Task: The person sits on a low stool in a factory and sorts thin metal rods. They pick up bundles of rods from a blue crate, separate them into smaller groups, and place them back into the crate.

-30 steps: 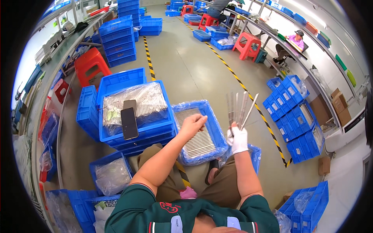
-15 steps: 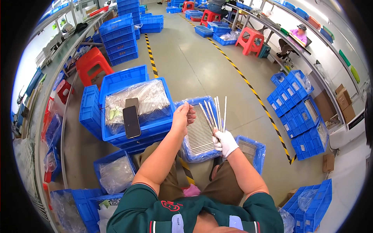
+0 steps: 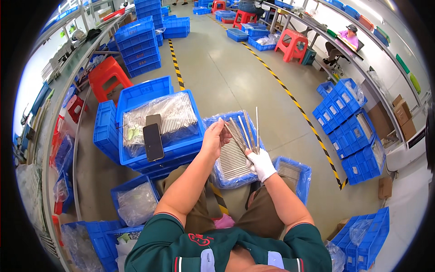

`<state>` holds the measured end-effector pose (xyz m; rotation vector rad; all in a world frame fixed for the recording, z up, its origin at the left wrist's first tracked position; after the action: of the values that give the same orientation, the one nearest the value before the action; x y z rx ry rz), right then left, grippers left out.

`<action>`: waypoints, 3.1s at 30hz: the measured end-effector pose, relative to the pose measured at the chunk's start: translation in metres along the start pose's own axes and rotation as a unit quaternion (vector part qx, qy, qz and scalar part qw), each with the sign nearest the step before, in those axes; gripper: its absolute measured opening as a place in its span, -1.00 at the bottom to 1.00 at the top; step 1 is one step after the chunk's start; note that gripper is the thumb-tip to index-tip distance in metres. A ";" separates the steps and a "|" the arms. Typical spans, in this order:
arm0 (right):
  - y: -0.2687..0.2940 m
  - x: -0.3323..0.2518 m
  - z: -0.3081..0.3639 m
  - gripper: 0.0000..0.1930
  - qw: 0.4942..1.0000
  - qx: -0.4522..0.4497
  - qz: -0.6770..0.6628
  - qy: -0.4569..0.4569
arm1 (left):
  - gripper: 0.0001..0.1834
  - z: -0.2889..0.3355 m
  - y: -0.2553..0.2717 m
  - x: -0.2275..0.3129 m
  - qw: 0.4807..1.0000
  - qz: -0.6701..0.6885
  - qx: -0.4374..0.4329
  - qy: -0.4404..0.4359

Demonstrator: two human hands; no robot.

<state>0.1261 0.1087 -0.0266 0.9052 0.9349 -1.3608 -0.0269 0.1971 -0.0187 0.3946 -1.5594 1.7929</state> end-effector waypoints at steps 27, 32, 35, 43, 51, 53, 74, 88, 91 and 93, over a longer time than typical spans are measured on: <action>0.012 -0.013 -0.006 -0.82 0.993 0.076 -0.028 0.089 | -0.67 0.014 -0.025 -0.033 0.975 -0.207 -0.073 0.015; 0.022 -0.009 -0.017 -0.88 0.986 0.113 -0.030 0.115 | -0.68 0.025 -0.037 -0.047 0.966 -0.227 -0.115 0.049; 0.017 -0.010 -0.014 -0.90 0.988 0.101 -0.069 0.092 | -0.67 0.020 -0.030 -0.053 0.964 -0.243 -0.104 0.032; 0.023 -0.005 -0.020 -0.86 0.982 0.140 0.034 0.120 | -0.66 0.032 -0.033 -0.054 0.954 -0.287 -0.088 -0.022; 0.027 -0.014 -0.008 -0.78 0.991 0.126 -0.009 0.039 | -0.58 0.058 -0.041 0.061 0.698 -0.697 -0.065 -0.147; 0.030 -0.007 -0.010 -0.78 0.992 0.117 -0.013 0.041 | -0.64 0.075 -0.007 0.124 0.689 -0.679 0.055 -0.249; 0.029 -0.007 -0.024 -0.82 0.989 0.147 -0.002 0.031 | -0.60 0.129 0.018 0.168 0.485 -0.699 0.116 -0.513; 0.027 0.001 -0.022 -0.79 0.991 0.125 -0.036 0.015 | -0.49 0.011 -0.040 -0.005 0.832 -0.533 -0.088 -0.125; 0.018 -0.008 -0.019 -0.79 0.994 0.104 -0.022 0.021 | -0.58 -0.002 -0.037 -0.035 0.927 -0.356 -0.096 -0.066; 0.014 -0.011 -0.019 -0.79 0.993 0.115 -0.018 0.031 | -0.64 -0.003 -0.037 -0.047 0.941 -0.321 -0.077 -0.072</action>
<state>0.1402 0.1304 -0.0238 1.1136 0.8560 -1.5003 0.0316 0.1860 -0.0224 0.8603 -1.4312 1.1495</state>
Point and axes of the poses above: each hand's wrist, its own z-axis away from the middle knuckle, its own y-axis out of the back of the hand, x = y × z, the point moved 9 cm from there along -z, towards the middle knuckle, and after that the axes turned 10 degrees about z, right-handed, at the moved point
